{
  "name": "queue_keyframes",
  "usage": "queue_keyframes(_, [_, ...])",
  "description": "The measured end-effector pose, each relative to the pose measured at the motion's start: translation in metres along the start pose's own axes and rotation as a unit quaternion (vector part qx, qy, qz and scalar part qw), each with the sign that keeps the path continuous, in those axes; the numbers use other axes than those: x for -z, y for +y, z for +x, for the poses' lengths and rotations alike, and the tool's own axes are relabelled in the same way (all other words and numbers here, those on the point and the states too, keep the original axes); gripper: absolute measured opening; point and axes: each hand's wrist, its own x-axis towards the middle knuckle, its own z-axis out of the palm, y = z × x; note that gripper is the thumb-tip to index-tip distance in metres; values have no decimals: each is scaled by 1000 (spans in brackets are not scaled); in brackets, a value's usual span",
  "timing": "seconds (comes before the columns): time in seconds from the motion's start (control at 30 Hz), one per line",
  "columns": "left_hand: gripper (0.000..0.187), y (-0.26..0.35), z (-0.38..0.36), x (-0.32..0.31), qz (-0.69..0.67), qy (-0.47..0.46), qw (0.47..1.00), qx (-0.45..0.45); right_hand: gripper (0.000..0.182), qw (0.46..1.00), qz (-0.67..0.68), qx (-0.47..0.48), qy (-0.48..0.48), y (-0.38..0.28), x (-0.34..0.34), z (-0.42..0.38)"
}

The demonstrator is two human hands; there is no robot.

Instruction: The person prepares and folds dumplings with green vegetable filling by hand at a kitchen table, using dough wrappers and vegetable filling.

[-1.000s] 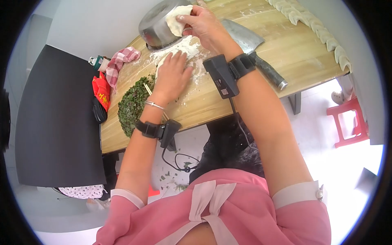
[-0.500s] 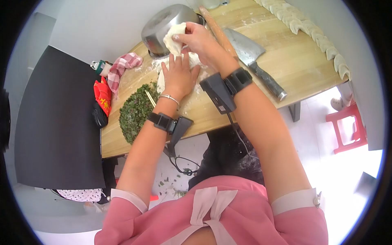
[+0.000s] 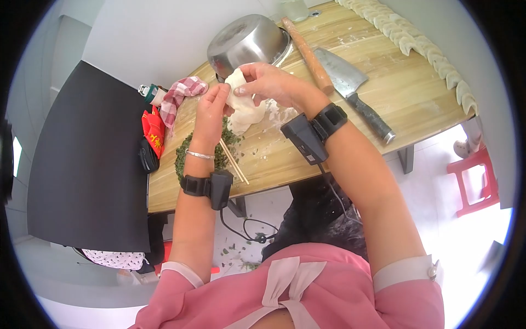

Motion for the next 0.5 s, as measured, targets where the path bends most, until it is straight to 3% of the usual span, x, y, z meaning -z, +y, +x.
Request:
queue_keyframes(0.1, [26, 2, -6, -4, 19, 4, 1000, -11, 21, 1000, 16, 9, -24, 4, -3, 1])
queue_keyframes(0.17, [28, -4, -6, -4, 51, 20, 996, -71, 21, 999, 40, 2, -11, 7, -6, 2])
queue_keyframes(0.27, [30, -10, -8, -5, 23, 65, 996, -58, 22, 999, 31, -1, -17, 7, -8, 3])
queue_keyframes(0.37, [31, -7, -7, -1, -31, 45, 998, -13, 23, 1000, 24, 17, -10, 6, -9, 2])
queue_keyframes(0.5, [33, -16, -7, -2, -15, 77, 997, -23, 24, 999, 41, 23, 14, 10, -8, 5])
